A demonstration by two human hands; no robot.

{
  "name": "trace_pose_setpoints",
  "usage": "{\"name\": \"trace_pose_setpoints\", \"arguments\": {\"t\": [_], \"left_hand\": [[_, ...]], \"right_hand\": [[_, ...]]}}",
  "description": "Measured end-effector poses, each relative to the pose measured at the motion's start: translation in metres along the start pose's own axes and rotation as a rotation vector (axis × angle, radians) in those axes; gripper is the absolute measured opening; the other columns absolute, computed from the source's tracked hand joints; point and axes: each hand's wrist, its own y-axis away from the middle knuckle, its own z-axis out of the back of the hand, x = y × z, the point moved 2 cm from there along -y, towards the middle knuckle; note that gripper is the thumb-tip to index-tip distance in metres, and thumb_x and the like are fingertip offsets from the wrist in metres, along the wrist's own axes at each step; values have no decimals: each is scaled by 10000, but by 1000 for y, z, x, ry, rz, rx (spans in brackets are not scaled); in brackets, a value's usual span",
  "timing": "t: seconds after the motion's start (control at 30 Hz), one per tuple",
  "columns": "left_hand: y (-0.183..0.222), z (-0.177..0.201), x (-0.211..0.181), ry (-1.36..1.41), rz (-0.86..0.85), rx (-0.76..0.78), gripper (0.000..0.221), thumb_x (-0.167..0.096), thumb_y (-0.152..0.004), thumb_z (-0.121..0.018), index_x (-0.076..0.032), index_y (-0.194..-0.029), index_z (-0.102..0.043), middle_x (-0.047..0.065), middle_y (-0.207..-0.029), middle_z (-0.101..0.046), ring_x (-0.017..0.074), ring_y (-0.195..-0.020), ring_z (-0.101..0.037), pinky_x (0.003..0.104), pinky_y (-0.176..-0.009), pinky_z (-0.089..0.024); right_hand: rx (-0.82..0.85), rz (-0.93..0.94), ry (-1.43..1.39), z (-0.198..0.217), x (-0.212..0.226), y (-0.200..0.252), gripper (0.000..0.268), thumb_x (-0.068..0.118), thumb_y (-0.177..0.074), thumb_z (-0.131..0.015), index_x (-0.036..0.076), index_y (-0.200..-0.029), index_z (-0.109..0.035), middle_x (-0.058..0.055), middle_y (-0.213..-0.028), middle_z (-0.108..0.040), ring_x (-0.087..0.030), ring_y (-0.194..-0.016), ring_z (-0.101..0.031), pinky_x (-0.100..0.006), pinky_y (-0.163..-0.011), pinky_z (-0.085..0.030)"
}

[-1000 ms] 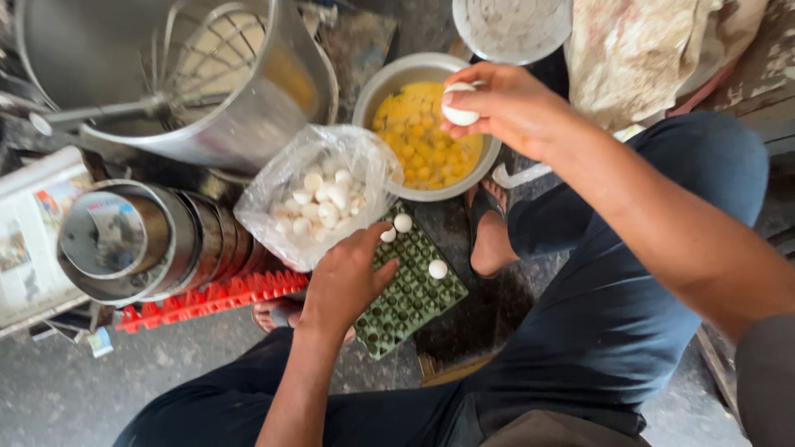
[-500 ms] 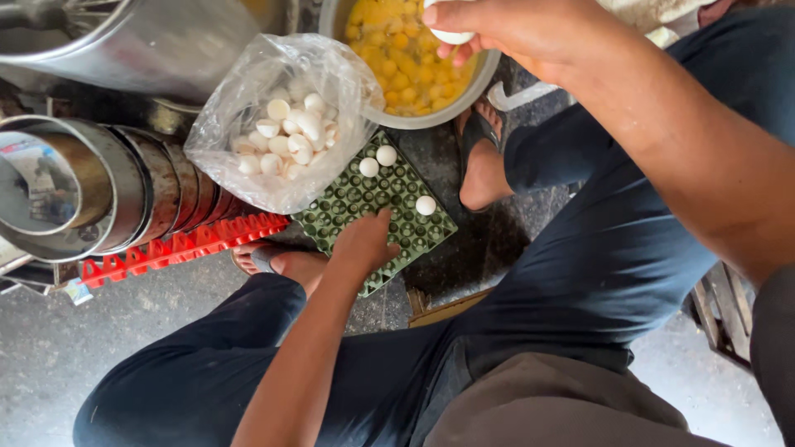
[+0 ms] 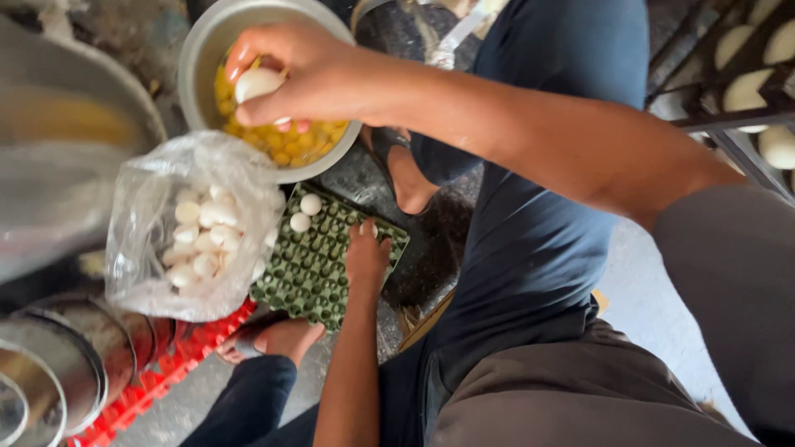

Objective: The person cracks eggs into a bowl by hand, placing the eggshells into a plastic bag and discarding unusable eggs into a tray.

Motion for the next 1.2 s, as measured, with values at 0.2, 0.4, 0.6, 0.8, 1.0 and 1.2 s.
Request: {"name": "trace_pose_setpoints", "arguments": {"t": [0.2, 0.4, 0.6, 0.8, 1.0, 1.2], "left_hand": [[-8, -2, 16, 79, -81, -137, 384, -175, -883, -725, -141, -1253, -631, 148, -1244, -618, 377, -1066, -661, 485, -862, -542], [-3, 5, 16, 91, -185, -230, 306, -161, -874, -724, -138, -1172, -655, 158, -1167, -655, 395, -1011, -668, 490, -864, -538], [13, 50, -7, 188, -318, -380, 392, -205, -836, -777, -84, -1180, -631, 167, -1051, -710, 381, -959, -685, 488, -811, -536], [66, 148, -31, 354, -226, -230, 449, -249, -873, -745, -70, -1255, -591, 157, -1026, -753, 294, -805, -742, 422, -749, -573], [144, 225, -14, 292, -170, -294, 425, -255, -845, -771, -101, -1217, -634, 140, -945, -773, 267, -791, -763, 404, -711, -589], [149, 244, -5, 316, -209, -633, 411, -203, -848, -770, -77, -1209, -620, 177, -986, -755, 310, -783, -747, 431, -704, -582]], "right_hand": [[-3, -14, -16, 1, -7, -3, 458, 245, -900, -800, 61, -1263, -589, -55, -993, -686, -84, -729, -686, -235, -561, -559], [50, 56, -16, 0, -15, -2, 426, 249, -910, -816, 57, -1222, -599, -62, -1014, -677, -81, -760, -684, -243, -573, -563], [62, -11, 10, 5, -13, 2, 413, 259, -914, -798, 92, -1250, -626, -31, -1075, -669, -83, -802, -680, -237, -612, -588], [51, -52, -23, 18, -31, -4, 401, 199, -918, -776, 64, -1267, -630, -52, -1098, -715, -108, -913, -718, -247, -668, -589], [34, 7, 423, 28, -100, -28, 409, 207, -907, -787, 24, -1242, -641, -142, -1029, -709, -232, -904, -688, -373, -746, -544], [202, 19, 829, 5, -176, -41, 457, 224, -836, -795, 41, -1221, -632, -249, -1099, -692, -408, -1066, -666, -471, -913, -519]]}}
